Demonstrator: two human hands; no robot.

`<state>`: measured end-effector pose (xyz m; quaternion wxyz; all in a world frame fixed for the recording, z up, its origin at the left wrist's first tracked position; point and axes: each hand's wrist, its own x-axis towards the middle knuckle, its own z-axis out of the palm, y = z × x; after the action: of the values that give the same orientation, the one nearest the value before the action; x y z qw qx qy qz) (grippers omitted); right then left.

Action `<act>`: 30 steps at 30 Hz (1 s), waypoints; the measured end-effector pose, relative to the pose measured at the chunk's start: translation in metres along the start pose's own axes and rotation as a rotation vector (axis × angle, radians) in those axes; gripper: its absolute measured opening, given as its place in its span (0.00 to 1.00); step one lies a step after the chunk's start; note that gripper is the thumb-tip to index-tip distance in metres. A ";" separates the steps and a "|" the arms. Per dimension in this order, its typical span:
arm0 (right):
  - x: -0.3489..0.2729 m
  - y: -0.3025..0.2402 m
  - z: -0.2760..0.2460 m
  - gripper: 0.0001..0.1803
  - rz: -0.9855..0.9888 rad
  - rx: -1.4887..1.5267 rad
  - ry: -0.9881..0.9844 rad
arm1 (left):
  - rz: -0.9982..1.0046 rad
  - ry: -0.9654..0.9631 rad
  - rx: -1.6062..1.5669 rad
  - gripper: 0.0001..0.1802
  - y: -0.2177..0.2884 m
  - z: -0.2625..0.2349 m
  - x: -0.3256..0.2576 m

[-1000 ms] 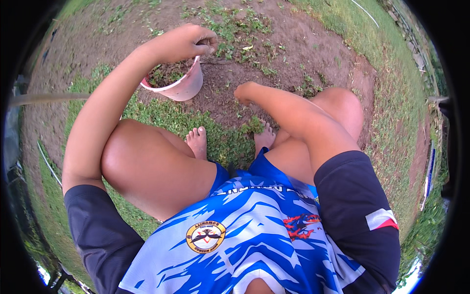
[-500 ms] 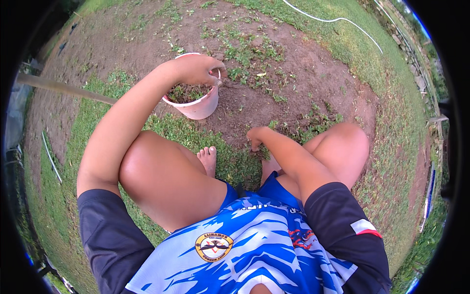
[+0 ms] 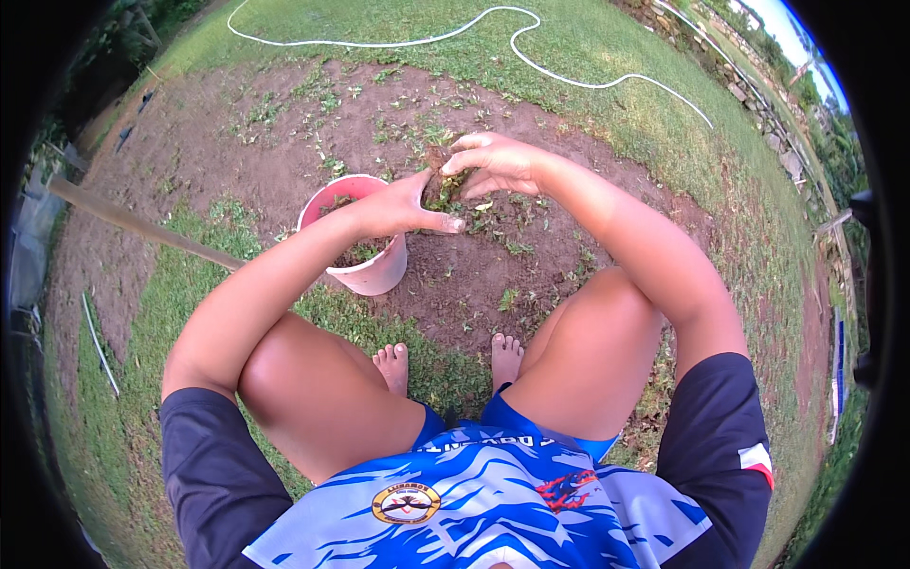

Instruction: The person squats on a patch of bare earth and repeatedly pulls small weeds from the ground by hand. They gather the uprooted plants and place them into a pink bucket positioned nearby. The process continues with the person picking weeds from the soil and depositing them into the bucket.

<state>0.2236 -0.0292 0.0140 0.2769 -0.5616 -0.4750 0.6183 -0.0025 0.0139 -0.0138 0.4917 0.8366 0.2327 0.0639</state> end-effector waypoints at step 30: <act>0.003 0.013 -0.029 0.19 -0.176 -0.272 0.024 | -0.037 -0.278 0.003 0.34 0.003 -0.030 -0.025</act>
<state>0.2534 -0.0239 0.0034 0.2570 -0.5574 -0.5986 0.5148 -0.0336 0.0256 0.0074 0.5190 0.8337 0.1779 -0.0621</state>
